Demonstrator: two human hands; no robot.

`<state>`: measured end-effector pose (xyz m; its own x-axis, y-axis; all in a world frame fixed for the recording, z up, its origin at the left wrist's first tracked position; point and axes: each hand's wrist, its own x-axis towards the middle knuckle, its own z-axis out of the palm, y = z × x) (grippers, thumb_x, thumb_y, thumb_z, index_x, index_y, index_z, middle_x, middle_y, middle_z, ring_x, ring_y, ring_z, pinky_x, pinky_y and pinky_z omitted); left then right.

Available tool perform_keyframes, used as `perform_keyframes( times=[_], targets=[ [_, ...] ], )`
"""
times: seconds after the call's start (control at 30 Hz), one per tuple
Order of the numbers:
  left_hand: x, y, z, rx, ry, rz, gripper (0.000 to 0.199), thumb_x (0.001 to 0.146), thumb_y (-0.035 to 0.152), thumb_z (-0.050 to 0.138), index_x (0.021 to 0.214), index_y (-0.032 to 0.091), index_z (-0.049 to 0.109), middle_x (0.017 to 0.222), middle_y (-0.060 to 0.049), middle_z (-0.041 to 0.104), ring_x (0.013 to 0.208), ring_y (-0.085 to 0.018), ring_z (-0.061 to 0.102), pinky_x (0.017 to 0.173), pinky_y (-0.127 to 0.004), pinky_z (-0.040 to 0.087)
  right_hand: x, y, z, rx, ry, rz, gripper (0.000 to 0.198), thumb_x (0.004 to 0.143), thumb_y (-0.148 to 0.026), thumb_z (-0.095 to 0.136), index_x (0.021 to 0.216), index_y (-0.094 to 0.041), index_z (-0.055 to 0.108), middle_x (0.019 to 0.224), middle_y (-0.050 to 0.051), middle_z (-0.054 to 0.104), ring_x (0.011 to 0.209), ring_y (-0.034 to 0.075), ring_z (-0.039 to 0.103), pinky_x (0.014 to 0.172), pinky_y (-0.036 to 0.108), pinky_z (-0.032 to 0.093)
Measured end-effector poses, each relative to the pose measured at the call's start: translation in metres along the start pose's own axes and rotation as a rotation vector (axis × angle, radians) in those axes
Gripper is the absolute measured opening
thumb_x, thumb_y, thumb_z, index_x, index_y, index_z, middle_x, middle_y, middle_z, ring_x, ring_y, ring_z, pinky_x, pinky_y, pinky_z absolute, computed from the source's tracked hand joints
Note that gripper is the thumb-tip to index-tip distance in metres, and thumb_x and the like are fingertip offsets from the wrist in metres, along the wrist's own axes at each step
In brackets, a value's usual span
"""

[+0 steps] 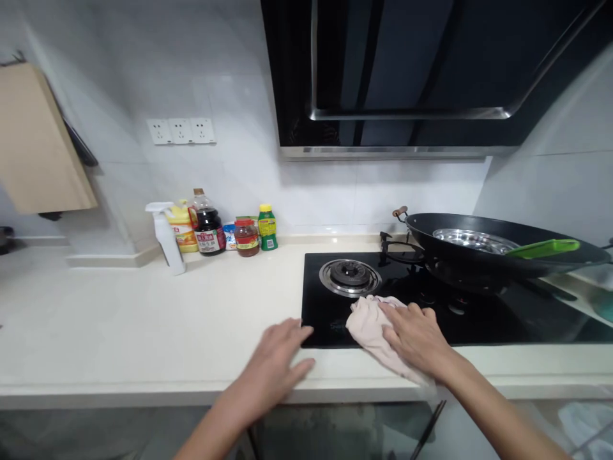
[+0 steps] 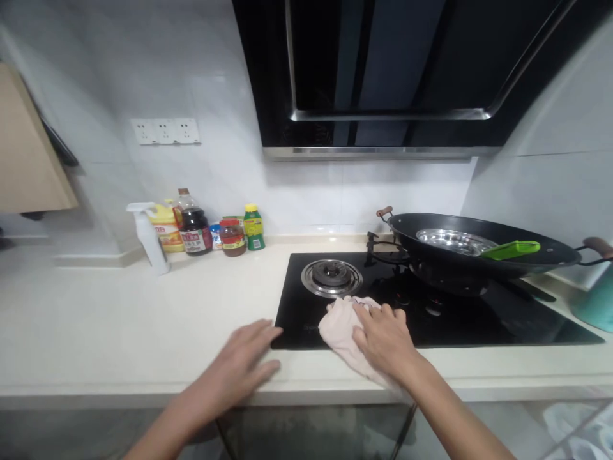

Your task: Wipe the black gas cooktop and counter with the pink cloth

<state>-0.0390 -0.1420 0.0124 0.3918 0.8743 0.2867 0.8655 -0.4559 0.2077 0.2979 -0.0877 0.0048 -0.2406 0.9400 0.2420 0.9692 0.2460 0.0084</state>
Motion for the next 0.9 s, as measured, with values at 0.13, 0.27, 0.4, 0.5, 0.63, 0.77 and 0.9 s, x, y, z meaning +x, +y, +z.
perform_keyframes(
  times=[0.13,0.27,0.4,0.5,0.63,0.77,0.9],
  targets=[
    [-0.036,-0.073,-0.009,0.143,0.264,-0.193,0.048,0.098,0.049,0.046,0.134,0.023,0.063,0.142,-0.012,0.063,0.135,-0.031,0.054,0.112,-0.049,0.042,0.039,-0.036,-0.002,0.043,-0.059,0.004,0.063,0.101,-0.048,0.032,0.155,-0.016,0.040,0.139,0.024,0.057,0.122,0.044,0.047,0.096,0.061,0.029],
    [-0.051,-0.110,-0.006,0.187,0.370,-0.319,0.049,0.097,0.051,0.042,0.125,0.020,0.068,0.135,-0.013,0.067,0.134,-0.031,0.054,0.112,-0.048,0.041,0.057,-0.089,0.004,0.124,-0.089,-0.107,0.082,0.095,-0.071,0.036,0.159,-0.020,0.032,0.156,0.024,0.039,0.138,0.046,0.035,0.106,0.065,0.021],
    [-0.052,-0.111,-0.005,0.186,0.343,-0.412,0.051,0.098,0.053,0.037,0.123,0.021,0.069,0.131,-0.011,0.069,0.133,-0.031,0.054,0.111,-0.047,0.041,0.042,-0.151,0.003,0.187,-0.088,-0.268,0.085,0.086,-0.080,0.048,0.151,-0.026,0.042,0.157,0.018,0.038,0.141,0.042,0.031,0.113,0.064,0.014],
    [-0.050,-0.105,-0.008,0.180,0.300,-0.425,0.052,0.098,0.055,0.037,0.123,0.024,0.070,0.125,-0.009,0.073,0.130,-0.032,0.057,0.109,-0.047,0.041,0.025,-0.189,0.001,0.254,-0.017,-0.393,0.073,0.085,-0.078,0.054,0.137,-0.027,0.054,0.146,0.014,0.048,0.133,0.037,0.039,0.113,0.062,0.017],
    [-0.048,-0.103,-0.013,0.125,0.299,-0.430,0.056,0.096,0.058,0.036,0.118,0.022,0.073,0.122,-0.009,0.075,0.122,-0.032,0.064,0.105,-0.045,0.045,0.016,-0.209,0.005,0.325,0.124,-0.465,0.058,0.091,-0.068,0.055,0.128,-0.024,0.057,0.129,0.012,0.057,0.122,0.030,0.045,0.112,0.058,0.023],
    [-0.046,-0.108,-0.014,0.130,0.271,-0.423,0.057,0.093,0.058,0.038,0.114,0.020,0.075,0.124,-0.010,0.075,0.120,-0.034,0.066,0.103,-0.047,0.049,0.013,-0.181,0.006,0.364,0.132,-0.523,0.058,0.087,-0.071,0.060,0.123,-0.026,0.060,0.126,0.007,0.059,0.121,0.027,0.048,0.112,0.049,0.028],
    [-0.045,-0.116,-0.013,0.166,0.243,-0.391,0.057,0.091,0.060,0.038,0.108,0.022,0.077,0.122,-0.009,0.076,0.120,-0.034,0.066,0.105,-0.047,0.049,-0.002,-0.120,0.002,0.407,0.165,-0.456,0.058,0.081,-0.068,0.069,0.123,-0.029,0.061,0.125,0.003,0.061,0.120,0.024,0.050,0.110,0.041,0.031]
  ],
)
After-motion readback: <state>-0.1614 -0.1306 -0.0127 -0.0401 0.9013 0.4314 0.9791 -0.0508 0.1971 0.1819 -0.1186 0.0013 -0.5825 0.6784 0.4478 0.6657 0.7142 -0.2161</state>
